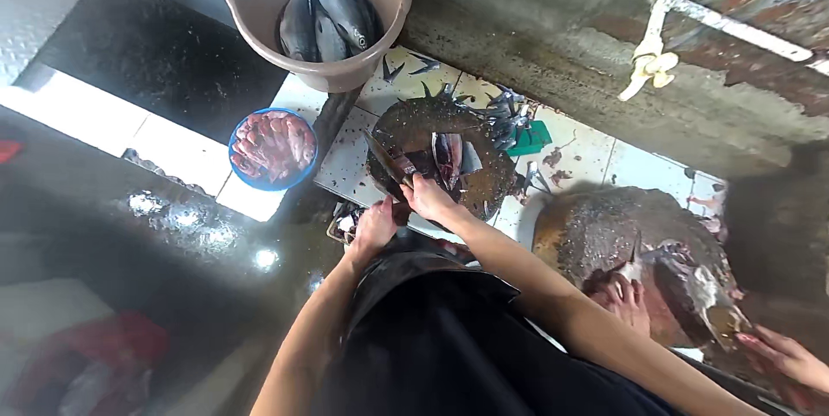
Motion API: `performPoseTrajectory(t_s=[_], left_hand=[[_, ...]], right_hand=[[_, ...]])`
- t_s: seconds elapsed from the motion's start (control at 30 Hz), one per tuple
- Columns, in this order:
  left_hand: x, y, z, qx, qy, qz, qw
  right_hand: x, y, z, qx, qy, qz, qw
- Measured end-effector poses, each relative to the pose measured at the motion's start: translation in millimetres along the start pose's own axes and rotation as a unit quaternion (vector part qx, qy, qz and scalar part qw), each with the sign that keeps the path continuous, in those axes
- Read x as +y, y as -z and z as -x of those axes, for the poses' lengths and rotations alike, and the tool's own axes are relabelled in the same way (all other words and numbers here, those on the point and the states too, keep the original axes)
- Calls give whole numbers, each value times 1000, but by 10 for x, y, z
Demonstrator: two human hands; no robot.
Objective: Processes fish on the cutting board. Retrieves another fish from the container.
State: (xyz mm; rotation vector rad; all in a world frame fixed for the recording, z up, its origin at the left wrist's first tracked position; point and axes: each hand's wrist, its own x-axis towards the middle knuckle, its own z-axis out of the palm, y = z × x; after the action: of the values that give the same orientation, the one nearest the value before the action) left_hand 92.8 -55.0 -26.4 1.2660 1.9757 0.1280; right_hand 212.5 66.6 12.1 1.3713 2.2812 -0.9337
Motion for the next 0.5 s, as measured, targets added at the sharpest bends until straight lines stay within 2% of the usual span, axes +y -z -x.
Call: performPoseTrajectory(t_s=[0.1, 0.17, 0.23, 0.33, 0.43, 0.5], left_hand=[[-299, -209, 54, -19, 36, 90, 995], [-597, -342, 86, 24, 52, 179, 982], [-855, -488, 126, 62, 83, 217, 971], [-1067, -542, 198, 110, 145, 235, 955], [-1281, -639, 237, 151, 191, 341, 908], [-1386, -726, 227, 158, 216, 440, 857]], right_hand=[[118, 97, 87, 58, 15, -13, 998], [243, 138, 98, 104, -7, 3, 995], [358, 105, 60, 96, -37, 40, 994], [473, -96, 146, 48, -1, 66, 997], [375, -228, 360, -14, 30, 43, 999], [337, -296, 457, -4, 46, 19, 999]])
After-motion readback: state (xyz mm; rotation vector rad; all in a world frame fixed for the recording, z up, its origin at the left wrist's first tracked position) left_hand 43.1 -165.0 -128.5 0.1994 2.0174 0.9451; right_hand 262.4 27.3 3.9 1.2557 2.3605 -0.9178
